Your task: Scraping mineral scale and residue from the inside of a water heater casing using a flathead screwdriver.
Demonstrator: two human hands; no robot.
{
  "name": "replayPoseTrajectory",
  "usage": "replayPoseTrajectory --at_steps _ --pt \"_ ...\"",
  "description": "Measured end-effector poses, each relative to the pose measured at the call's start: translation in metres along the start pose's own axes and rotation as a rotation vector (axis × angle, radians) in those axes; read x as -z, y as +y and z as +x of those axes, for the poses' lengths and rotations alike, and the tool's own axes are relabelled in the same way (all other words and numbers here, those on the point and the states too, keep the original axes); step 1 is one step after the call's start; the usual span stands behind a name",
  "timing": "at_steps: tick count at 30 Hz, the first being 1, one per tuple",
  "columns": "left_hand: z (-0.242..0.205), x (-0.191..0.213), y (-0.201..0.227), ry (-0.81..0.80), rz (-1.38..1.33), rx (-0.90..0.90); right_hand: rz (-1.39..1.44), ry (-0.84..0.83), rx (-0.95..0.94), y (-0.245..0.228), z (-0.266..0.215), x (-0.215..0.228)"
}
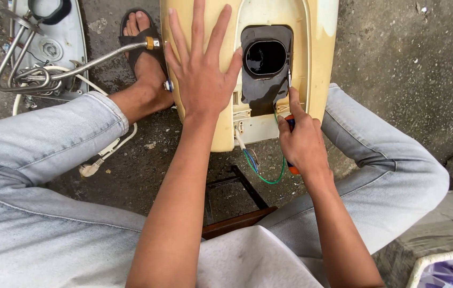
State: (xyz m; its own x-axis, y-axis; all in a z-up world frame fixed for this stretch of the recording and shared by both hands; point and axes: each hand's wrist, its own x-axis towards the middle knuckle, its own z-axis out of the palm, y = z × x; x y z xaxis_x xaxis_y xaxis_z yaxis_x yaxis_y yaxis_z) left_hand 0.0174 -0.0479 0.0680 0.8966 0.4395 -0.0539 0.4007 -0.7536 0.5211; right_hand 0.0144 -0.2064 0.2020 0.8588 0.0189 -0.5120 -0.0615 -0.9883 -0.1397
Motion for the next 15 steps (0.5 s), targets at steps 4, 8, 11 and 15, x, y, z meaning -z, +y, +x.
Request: replayPoseTrajectory --at_steps 4,8,11,15 --pt "-0.003 0.007 0.004 -0.048 0.049 0.005 -0.017 0.039 0.032 0.006 0.002 -0.003" --pt "0.003 -0.004 -0.002 0.030 0.031 -0.004 -0.089 0.028 0.067 0.007 0.004 -0.004" --pt "0.001 0.001 0.002 0.018 0.023 -0.008 -0.077 0.020 0.028 0.003 0.009 -0.004" --pt "0.001 0.006 0.003 0.010 0.039 0.000 -0.114 0.033 0.015 -0.002 0.007 -0.005"
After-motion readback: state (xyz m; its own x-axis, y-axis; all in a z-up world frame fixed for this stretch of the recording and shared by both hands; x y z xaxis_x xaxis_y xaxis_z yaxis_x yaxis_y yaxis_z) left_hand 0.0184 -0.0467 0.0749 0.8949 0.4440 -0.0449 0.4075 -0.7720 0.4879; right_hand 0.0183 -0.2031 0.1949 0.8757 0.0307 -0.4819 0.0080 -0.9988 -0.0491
